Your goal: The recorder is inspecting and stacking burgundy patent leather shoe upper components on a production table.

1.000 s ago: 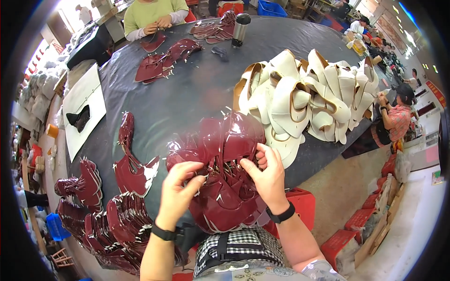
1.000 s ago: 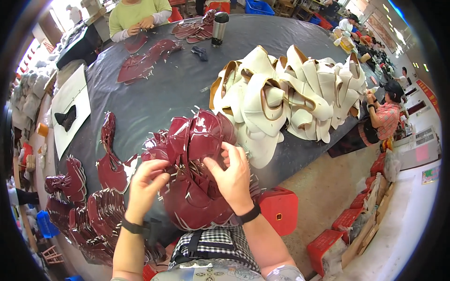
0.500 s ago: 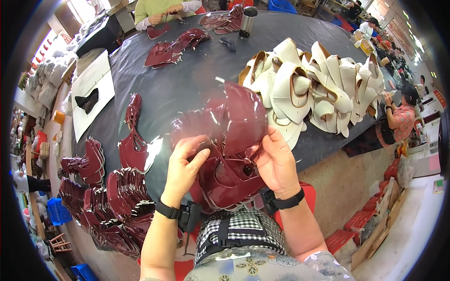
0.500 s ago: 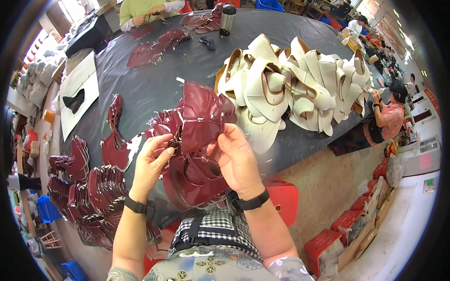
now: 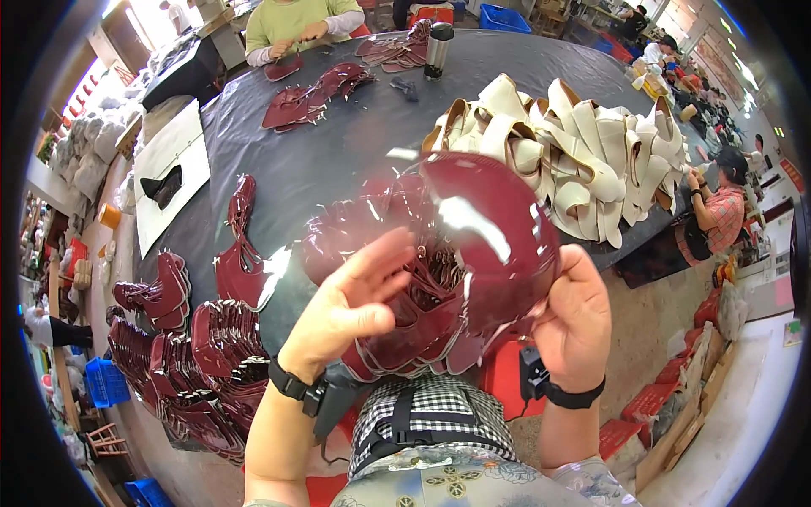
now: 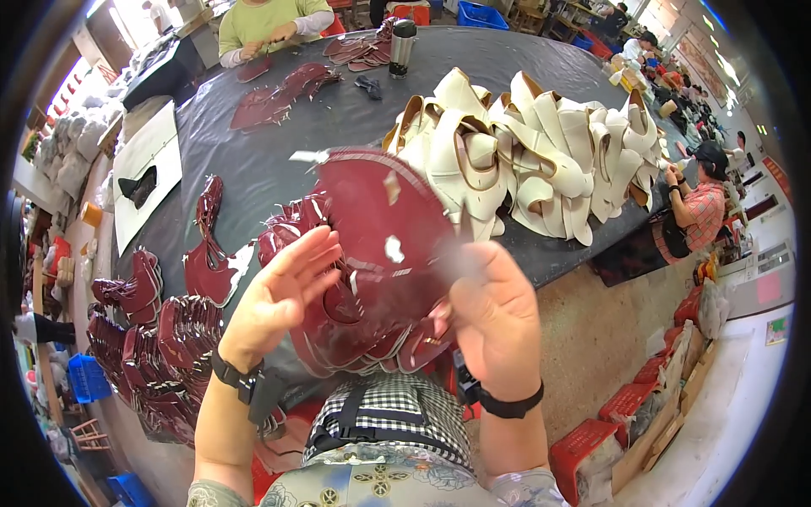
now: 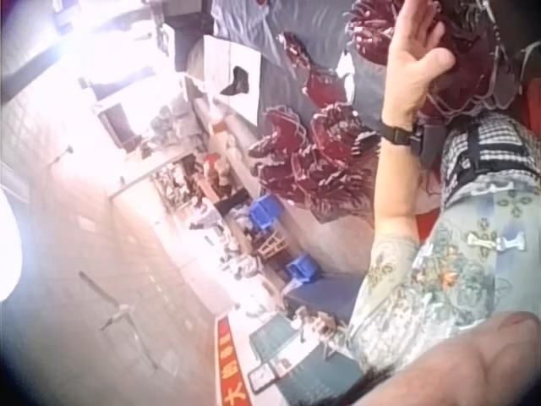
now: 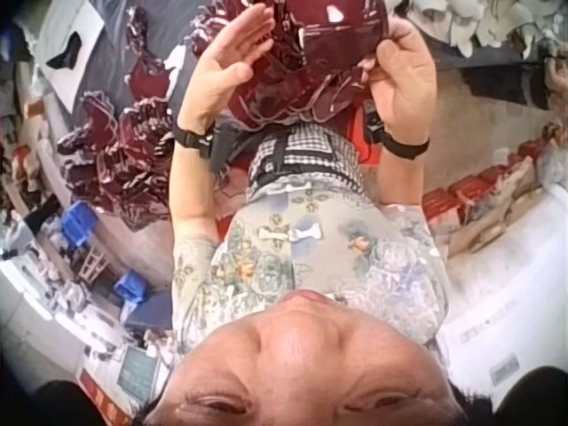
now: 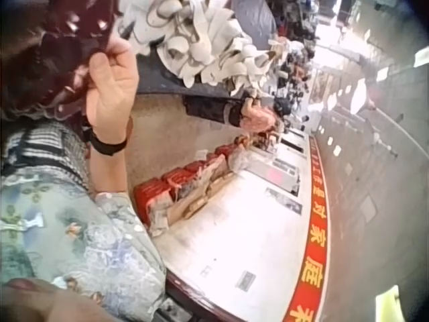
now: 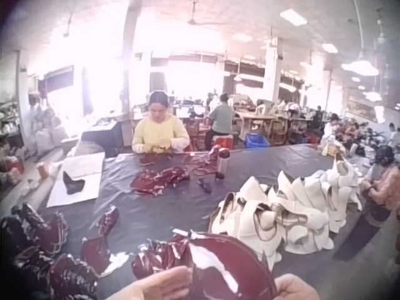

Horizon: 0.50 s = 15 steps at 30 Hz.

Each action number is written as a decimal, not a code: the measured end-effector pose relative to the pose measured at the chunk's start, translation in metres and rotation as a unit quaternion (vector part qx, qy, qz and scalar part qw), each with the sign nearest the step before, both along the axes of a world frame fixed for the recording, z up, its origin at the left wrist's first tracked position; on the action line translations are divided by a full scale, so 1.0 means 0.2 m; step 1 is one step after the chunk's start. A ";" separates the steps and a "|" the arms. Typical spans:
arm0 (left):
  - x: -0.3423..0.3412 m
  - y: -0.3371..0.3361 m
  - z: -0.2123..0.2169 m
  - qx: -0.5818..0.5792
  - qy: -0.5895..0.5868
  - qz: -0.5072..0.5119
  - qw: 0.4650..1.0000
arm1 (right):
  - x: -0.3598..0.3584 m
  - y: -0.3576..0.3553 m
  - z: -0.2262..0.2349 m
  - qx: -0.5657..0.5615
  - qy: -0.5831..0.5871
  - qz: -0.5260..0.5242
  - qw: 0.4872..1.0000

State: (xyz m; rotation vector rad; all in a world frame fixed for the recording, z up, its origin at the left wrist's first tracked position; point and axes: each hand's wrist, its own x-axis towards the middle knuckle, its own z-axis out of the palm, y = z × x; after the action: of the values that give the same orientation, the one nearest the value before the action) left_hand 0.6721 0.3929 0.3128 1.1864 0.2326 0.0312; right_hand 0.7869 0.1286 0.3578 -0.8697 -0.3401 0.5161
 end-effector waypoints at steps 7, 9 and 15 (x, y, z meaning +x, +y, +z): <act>0.02 -0.22 0.19 -0.259 -0.125 -0.031 0.957 | -0.13 0.01 -0.06 -0.045 0.137 0.174 0.974; -0.02 -0.23 0.14 -0.239 -0.128 -0.017 0.962 | -0.16 0.02 -0.09 -0.052 0.131 0.198 0.970; -0.16 -0.33 0.06 -0.180 -0.106 0.096 0.973 | -0.25 0.09 -0.07 -0.330 -0.373 0.052 0.866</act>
State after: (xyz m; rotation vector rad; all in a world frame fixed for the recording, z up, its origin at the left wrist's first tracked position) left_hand 0.6411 0.3267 0.3242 0.7896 0.1559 0.2733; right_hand 0.7360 0.1459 0.3442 -1.7290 -0.9571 0.3734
